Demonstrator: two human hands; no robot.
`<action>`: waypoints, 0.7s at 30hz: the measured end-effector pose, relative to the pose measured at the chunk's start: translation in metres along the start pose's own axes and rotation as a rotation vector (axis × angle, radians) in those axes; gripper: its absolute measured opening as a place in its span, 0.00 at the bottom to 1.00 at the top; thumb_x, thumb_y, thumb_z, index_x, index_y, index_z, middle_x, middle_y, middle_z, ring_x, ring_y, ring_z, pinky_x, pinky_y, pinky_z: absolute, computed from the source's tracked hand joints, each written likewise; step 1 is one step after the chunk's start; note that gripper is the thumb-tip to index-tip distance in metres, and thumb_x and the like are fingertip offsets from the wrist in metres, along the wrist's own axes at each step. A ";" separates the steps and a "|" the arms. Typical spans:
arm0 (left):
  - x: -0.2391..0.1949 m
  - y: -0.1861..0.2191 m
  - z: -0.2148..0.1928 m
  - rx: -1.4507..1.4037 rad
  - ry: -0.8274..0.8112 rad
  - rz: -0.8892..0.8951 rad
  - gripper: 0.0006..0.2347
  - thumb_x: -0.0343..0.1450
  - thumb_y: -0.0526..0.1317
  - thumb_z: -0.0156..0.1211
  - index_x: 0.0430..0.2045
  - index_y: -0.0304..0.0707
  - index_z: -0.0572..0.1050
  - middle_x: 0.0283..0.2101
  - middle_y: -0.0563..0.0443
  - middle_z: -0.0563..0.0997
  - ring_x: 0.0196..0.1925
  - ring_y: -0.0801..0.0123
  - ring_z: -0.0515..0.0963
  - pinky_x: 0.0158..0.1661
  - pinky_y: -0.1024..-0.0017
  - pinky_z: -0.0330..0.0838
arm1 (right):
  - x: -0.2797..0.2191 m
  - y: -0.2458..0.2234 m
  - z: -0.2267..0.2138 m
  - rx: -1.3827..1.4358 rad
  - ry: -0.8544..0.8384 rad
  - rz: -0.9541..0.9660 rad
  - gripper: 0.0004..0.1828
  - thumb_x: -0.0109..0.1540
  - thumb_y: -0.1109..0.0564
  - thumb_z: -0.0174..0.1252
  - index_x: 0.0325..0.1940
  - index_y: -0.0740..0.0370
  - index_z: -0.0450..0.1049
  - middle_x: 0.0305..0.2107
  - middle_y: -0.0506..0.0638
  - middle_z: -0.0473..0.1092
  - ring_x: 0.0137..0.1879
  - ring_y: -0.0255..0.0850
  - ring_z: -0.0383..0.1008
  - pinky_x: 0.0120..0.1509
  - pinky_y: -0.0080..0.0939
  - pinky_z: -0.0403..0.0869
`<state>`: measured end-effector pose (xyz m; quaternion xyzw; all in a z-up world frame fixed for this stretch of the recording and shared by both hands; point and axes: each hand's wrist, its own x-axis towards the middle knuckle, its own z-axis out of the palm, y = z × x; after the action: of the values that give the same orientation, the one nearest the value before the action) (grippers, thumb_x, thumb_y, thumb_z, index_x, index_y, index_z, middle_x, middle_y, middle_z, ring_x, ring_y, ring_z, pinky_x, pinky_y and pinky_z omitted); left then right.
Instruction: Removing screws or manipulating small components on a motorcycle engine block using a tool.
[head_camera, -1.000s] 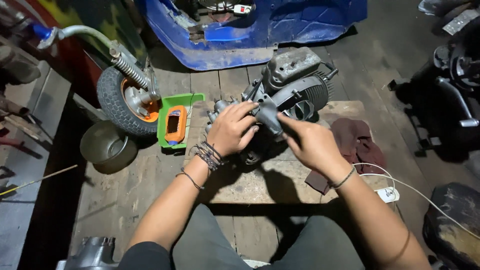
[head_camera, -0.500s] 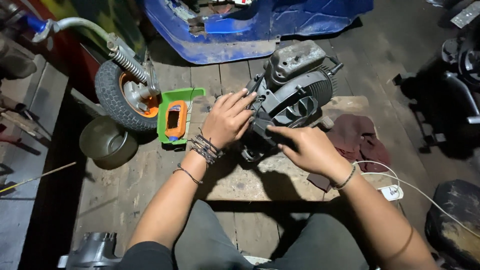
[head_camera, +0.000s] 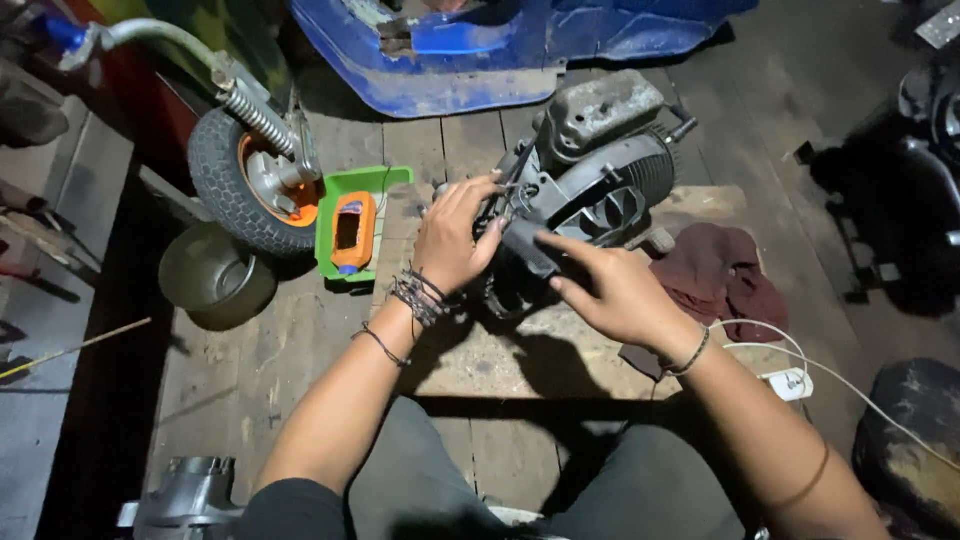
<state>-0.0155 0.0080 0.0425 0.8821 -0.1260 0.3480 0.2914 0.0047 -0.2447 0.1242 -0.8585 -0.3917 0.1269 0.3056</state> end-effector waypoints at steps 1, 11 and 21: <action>-0.001 -0.003 0.000 0.005 0.005 0.004 0.13 0.71 0.38 0.60 0.49 0.37 0.73 0.53 0.42 0.79 0.55 0.48 0.79 0.52 0.56 0.73 | 0.004 0.003 0.002 -0.002 0.003 -0.006 0.30 0.61 0.56 0.58 0.70 0.56 0.70 0.48 0.64 0.79 0.54 0.66 0.78 0.56 0.62 0.75; -0.007 -0.007 -0.002 -0.305 -0.080 -0.280 0.18 0.71 0.39 0.64 0.56 0.40 0.70 0.45 0.39 0.82 0.50 0.45 0.82 0.49 0.55 0.77 | 0.009 0.006 0.017 0.287 -0.009 0.060 0.31 0.61 0.56 0.60 0.70 0.58 0.69 0.52 0.68 0.76 0.60 0.68 0.74 0.61 0.66 0.72; -0.001 0.004 -0.014 -0.385 -0.083 -0.273 0.13 0.78 0.44 0.49 0.53 0.41 0.73 0.46 0.39 0.83 0.50 0.46 0.82 0.52 0.54 0.75 | 0.010 0.014 0.033 0.343 0.077 0.070 0.32 0.62 0.57 0.60 0.71 0.56 0.64 0.57 0.70 0.71 0.64 0.70 0.69 0.62 0.67 0.69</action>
<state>-0.0259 0.0133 0.0518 0.8328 -0.0815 0.2385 0.4929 0.0048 -0.2304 0.0897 -0.8110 -0.3223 0.1694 0.4580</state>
